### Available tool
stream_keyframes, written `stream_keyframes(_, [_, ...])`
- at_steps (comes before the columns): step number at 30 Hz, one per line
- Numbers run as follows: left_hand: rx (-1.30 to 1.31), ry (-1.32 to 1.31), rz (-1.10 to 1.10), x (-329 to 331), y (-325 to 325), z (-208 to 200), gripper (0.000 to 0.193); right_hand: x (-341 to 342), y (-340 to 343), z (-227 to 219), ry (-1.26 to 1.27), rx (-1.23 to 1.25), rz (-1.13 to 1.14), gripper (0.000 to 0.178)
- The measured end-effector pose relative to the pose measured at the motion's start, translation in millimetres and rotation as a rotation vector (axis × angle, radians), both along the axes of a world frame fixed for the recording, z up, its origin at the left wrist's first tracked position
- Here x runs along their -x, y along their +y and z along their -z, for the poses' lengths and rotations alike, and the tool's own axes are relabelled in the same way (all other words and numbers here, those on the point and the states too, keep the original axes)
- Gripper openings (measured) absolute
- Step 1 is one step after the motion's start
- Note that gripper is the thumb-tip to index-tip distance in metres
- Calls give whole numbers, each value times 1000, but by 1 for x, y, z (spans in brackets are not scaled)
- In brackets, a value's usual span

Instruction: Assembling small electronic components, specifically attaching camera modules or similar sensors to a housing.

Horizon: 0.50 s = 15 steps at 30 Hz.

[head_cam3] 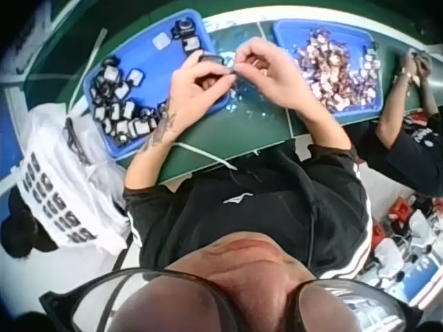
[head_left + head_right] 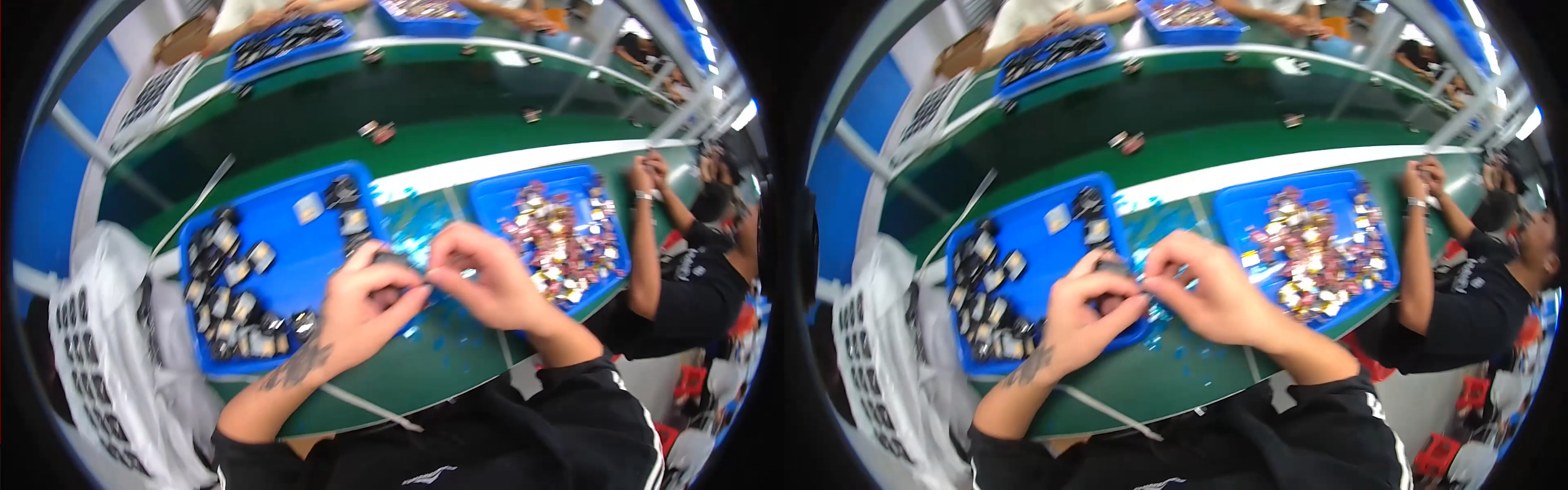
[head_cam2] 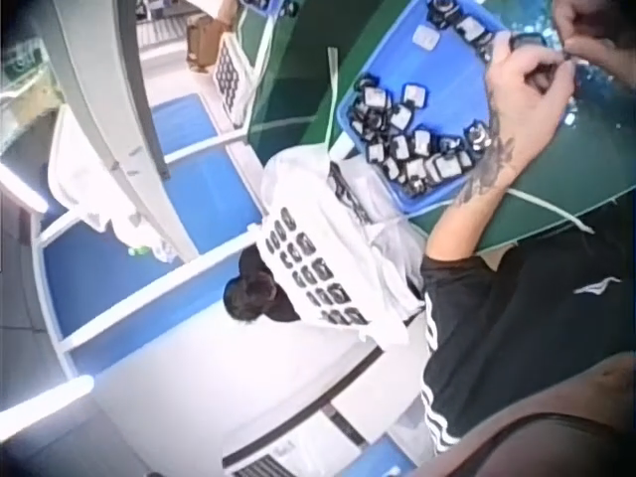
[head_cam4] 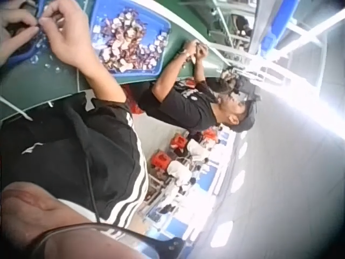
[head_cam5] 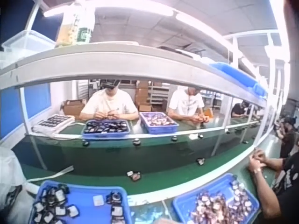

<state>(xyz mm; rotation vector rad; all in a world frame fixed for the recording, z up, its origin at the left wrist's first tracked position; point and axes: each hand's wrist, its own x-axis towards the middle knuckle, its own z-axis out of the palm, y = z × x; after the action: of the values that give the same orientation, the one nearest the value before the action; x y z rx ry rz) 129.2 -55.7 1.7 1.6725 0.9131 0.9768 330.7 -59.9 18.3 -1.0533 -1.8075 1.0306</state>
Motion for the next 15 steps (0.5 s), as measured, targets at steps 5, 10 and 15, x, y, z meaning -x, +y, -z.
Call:
stream_keyframes(5, [232,-158,-52,2,0,7,11,22,-6,2,-309,-404,148,14])
stream_keyframes(10, [292,-248,23,9,3,16,10,14,-13,3,-343,-216,124,22])
stream_keyframes(15, [524,-399,128,8,1,11,11,9,-15,10,-72,74,125,29])
